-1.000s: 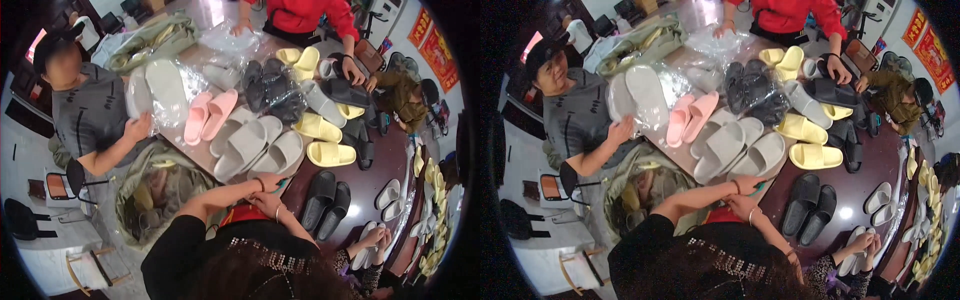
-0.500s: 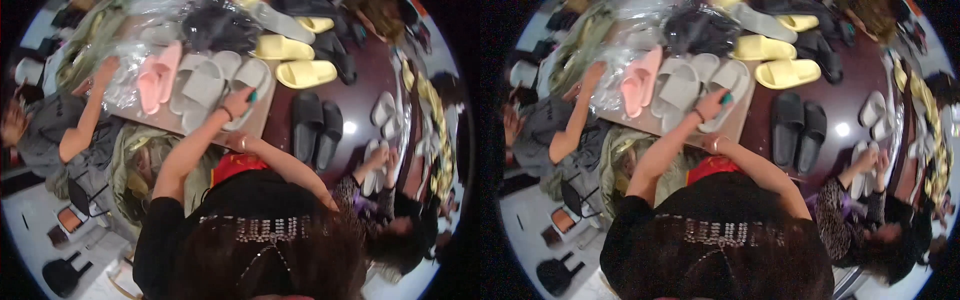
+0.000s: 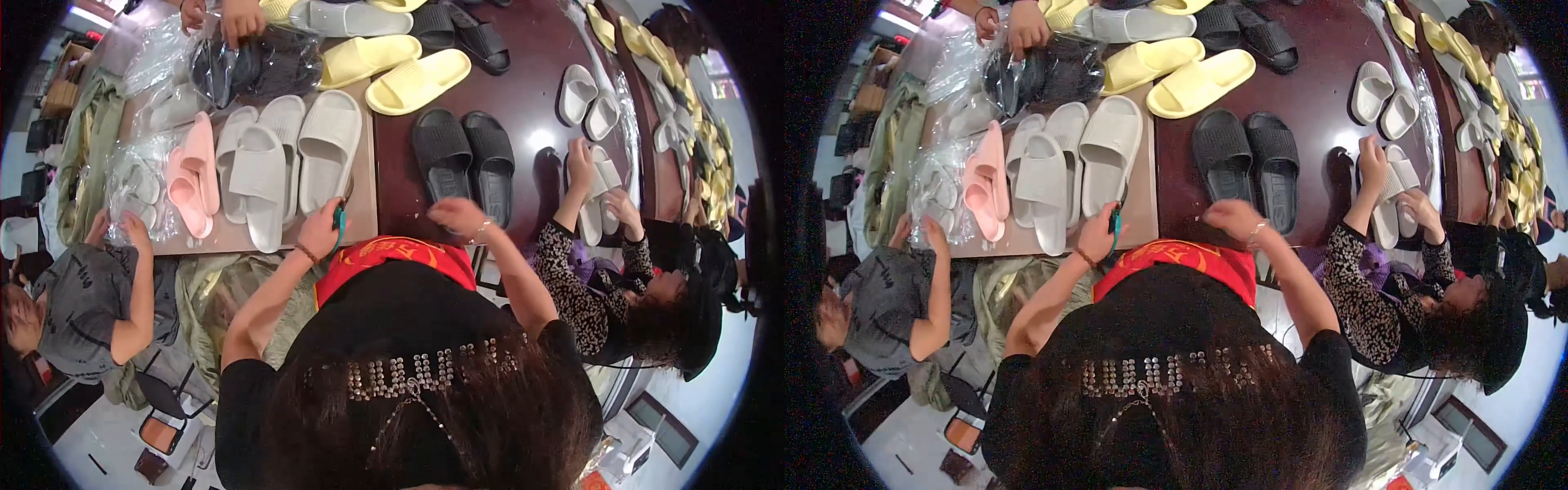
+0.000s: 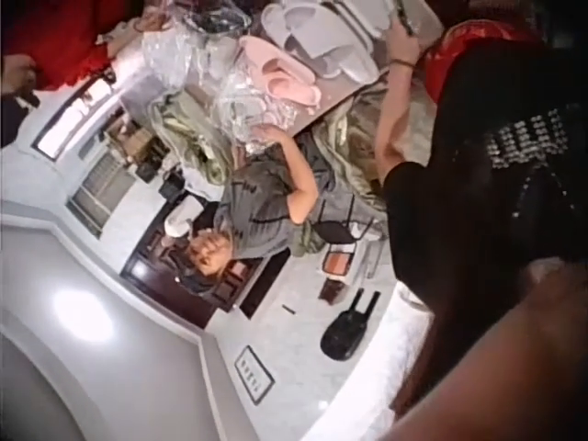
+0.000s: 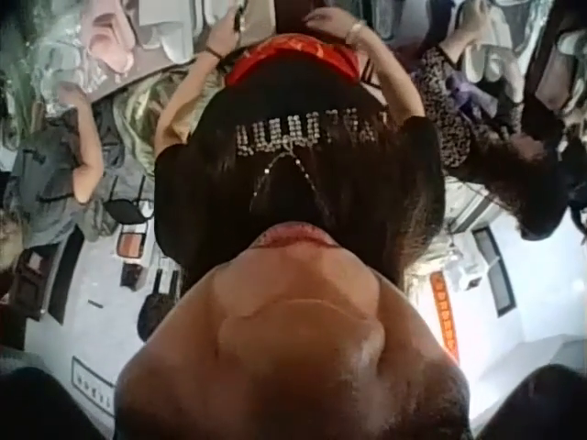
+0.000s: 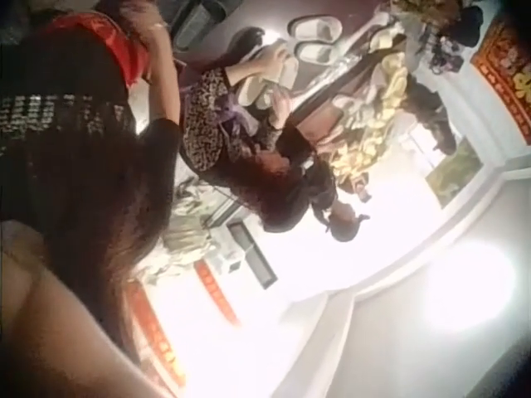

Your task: Inspecting foam slippers for quality and trimming loose threads with scissors.

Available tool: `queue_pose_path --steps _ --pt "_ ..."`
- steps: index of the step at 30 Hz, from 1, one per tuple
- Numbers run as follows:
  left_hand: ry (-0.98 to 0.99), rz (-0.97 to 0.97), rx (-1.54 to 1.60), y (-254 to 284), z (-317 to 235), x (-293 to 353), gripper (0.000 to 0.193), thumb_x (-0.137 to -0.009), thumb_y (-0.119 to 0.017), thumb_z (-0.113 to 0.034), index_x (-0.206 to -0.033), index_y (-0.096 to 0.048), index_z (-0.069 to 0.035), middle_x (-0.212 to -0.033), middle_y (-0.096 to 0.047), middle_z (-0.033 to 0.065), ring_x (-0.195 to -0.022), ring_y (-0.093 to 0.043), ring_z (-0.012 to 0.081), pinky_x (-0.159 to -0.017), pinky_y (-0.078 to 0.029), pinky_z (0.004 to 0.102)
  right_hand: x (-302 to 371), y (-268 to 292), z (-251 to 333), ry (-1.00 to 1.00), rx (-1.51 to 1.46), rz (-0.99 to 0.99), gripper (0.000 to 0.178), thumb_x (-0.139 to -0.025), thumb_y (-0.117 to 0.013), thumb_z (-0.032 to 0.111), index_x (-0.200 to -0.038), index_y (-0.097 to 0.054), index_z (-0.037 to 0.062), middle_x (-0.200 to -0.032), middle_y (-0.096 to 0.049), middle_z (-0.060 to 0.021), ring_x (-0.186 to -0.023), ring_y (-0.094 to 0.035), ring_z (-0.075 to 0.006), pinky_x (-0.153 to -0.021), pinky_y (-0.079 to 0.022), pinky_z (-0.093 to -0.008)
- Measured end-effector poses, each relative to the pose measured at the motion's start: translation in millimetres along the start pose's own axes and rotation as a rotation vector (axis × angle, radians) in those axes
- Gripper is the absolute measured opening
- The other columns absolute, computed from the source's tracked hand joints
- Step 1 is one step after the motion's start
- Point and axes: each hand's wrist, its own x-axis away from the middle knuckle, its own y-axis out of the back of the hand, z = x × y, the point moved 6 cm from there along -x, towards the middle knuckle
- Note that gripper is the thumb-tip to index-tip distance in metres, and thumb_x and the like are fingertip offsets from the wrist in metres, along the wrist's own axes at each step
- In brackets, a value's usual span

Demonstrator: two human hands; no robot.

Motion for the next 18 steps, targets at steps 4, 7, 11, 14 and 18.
queue_pose_path --steps 4,7,11,14,18 --pt "-0.246 -0.096 -0.154 -7.7 -1.9 -6.0 0.039 -0.074 -0.052 -0.021 -0.110 -0.041 -0.011 -0.079 -0.056 0.0146 -0.072 -0.054 0.0333 -0.061 -0.043 0.0414 29.5 80.6 -46.0 -0.046 0.173 -0.904 0.033 -0.068 -0.059 0.034 -0.083 -0.057 0.0053 -0.086 -0.057 -0.0108 -0.079 -0.054 -0.0308 -0.068 -0.043 -0.0365" --pt "-0.230 -0.005 -0.192 -29.3 -13.6 -23.2 0.033 -0.073 -0.049 -0.019 -0.105 -0.045 -0.013 -0.080 -0.056 0.0158 -0.073 -0.054 0.0343 -0.063 -0.043 0.0437 5.2 91.5 -16.1 -0.309 0.484 -0.916 0.041 -0.065 -0.061 0.037 -0.087 -0.054 0.0033 -0.090 -0.055 -0.0141 -0.083 -0.053 -0.0313 -0.070 -0.043 -0.0370" --pt "-0.103 0.000 -0.268 -43.0 -31.2 -38.8 0.033 -0.073 -0.051 -0.021 -0.105 -0.045 -0.014 -0.080 -0.056 0.0146 -0.072 -0.055 0.0326 -0.060 -0.043 0.0433 -34.5 104.1 -27.9 -0.418 0.448 -0.994 0.039 -0.066 -0.057 0.029 -0.092 -0.050 0.0012 -0.092 -0.053 -0.0180 -0.086 -0.051 -0.0352 -0.073 -0.041 -0.0409" --pt "-0.094 -0.093 -0.336 -51.0 -37.0 -42.7 0.031 -0.071 -0.051 -0.019 -0.100 -0.047 -0.012 -0.080 -0.057 0.0129 -0.071 -0.056 0.0313 -0.059 -0.044 0.0425 -48.7 102.6 -45.6 -0.409 0.366 -0.915 0.034 -0.066 -0.055 0.022 -0.092 -0.049 0.0005 -0.092 -0.053 -0.0196 -0.087 -0.050 -0.0372 -0.073 -0.040 -0.0429" --pt "-0.174 -0.144 -0.477 -53.8 -35.6 -48.9 0.031 -0.070 -0.051 -0.018 -0.100 -0.046 -0.011 -0.080 -0.057 0.0126 -0.071 -0.057 0.0297 -0.058 -0.044 0.0408 -33.8 97.8 -32.6 -0.210 0.385 -0.988 0.025 -0.064 -0.050 0.011 -0.086 -0.049 -0.0014 -0.091 -0.052 -0.0216 -0.085 -0.048 -0.0395 -0.073 -0.039 -0.0451"
